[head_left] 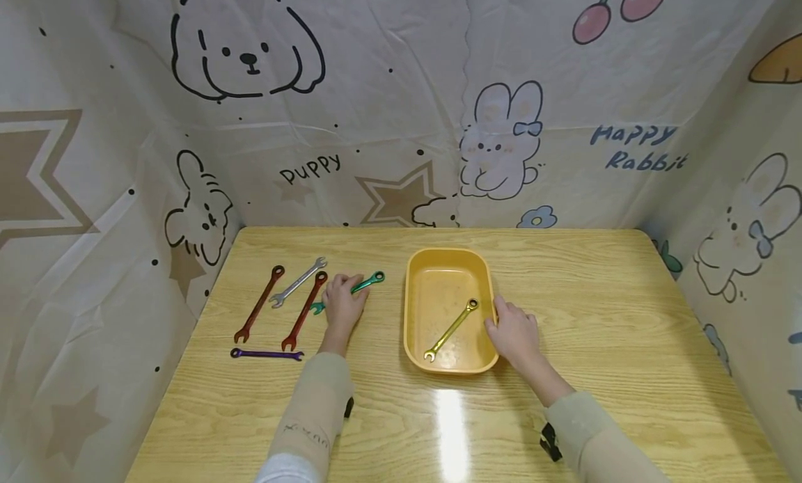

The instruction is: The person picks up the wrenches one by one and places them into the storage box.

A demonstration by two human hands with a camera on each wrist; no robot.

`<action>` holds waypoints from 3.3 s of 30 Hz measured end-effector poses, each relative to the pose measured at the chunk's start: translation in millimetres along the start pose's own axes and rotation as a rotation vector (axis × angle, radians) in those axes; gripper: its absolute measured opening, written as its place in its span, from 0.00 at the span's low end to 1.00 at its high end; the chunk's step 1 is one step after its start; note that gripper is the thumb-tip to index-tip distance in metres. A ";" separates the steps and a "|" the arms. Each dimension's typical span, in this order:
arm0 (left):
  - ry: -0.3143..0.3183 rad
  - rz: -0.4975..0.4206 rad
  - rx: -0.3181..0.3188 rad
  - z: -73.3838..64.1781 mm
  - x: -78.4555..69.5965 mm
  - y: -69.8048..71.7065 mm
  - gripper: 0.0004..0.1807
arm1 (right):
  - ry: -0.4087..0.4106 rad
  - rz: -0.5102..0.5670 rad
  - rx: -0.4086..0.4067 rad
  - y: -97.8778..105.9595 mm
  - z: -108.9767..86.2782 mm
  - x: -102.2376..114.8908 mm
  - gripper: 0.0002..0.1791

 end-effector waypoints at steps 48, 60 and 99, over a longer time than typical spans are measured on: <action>0.034 0.019 -0.086 -7.5 -0.3 -7.3 0.14 | 0.004 -0.001 -0.006 1.5 0.4 1.5 0.16; -0.037 0.078 -0.102 -8.2 -3.9 -10.2 0.14 | -0.005 0.012 0.004 2.1 -0.3 1.9 0.16; -0.069 -0.026 -0.174 -15.9 -16.7 -4.3 0.14 | 0.009 0.005 -0.017 4.0 -0.5 3.3 0.16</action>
Point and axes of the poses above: each hand's wrist, its own z-axis towards the middle knuckle, its own y-axis out of the back of the hand, x = y × z, the point moved 8 cm from there along z, towards the middle knuckle, and after that the axes turned 14 degrees about y, right-handed, at the moved point
